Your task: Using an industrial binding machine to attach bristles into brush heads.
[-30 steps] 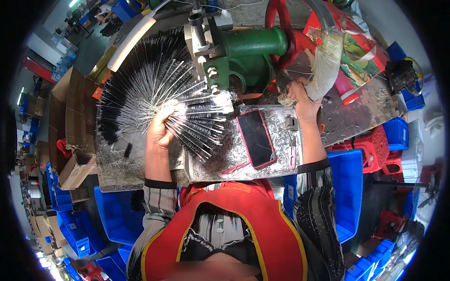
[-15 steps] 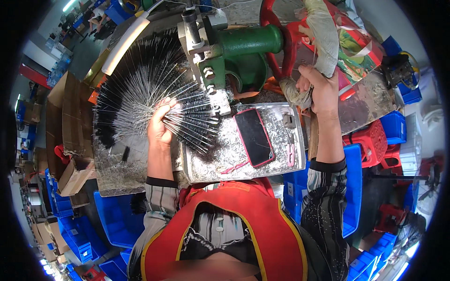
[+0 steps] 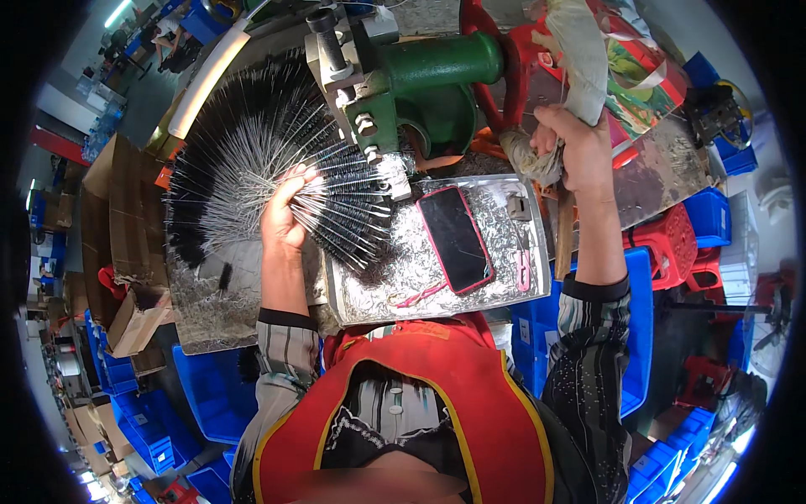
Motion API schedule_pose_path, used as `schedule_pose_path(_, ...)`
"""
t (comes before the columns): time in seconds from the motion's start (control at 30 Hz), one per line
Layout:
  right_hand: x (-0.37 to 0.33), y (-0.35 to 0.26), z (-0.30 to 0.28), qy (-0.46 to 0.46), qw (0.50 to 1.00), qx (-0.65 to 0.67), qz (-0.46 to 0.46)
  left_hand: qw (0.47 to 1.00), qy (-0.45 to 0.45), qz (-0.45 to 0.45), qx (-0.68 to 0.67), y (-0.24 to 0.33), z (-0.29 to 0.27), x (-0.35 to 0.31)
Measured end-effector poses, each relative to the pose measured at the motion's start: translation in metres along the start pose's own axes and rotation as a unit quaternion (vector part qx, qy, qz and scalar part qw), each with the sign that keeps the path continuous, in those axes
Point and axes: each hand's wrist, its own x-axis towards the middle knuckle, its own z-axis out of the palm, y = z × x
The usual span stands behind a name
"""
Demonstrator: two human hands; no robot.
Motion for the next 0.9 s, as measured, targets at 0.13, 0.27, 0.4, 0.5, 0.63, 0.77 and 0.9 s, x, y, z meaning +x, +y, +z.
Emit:
schedule_pose_path(0.13, 0.005, -0.019, -0.002, -0.021, 0.999, -0.017, 0.030, 1.000, 0.006, -0.001, 0.017, 0.001, 0.001, 0.001)
schedule_pose_path(0.27, 0.006, -0.015, -0.001, -0.030, 0.999, -0.015, 0.014, 1.000, 0.004, 0.006, 0.004, 0.001, -0.001, 0.000)
schedule_pose_path(0.4, -0.005, 0.054, 0.008, 0.060, 0.988, 0.077, -0.119, 1.000, -0.001, 0.007, 0.009, 0.000, 0.000, 0.004)
schedule_pose_path(0.5, -0.005, 0.070, 0.007, 0.099, 0.982, 0.102, -0.124, 0.999, -0.009, 0.023, -0.022, -0.002, 0.002, 0.007)
schedule_pose_path(0.63, 0.005, 0.043, -0.011, -0.018, 0.995, 0.080, -0.057, 0.999, 0.008, 0.043, -0.023, -0.001, -0.006, 0.002)
schedule_pose_path(0.77, 0.005, -0.001, -0.005, -0.037, 0.999, 0.034, -0.017, 0.999, 0.023, 0.035, -0.024, -0.003, -0.002, 0.004)
schedule_pose_path(0.9, 0.003, -0.011, -0.001, -0.011, 1.000, 0.013, 0.015, 0.998, 0.023, 0.041, -0.035, -0.004, -0.001, 0.007)
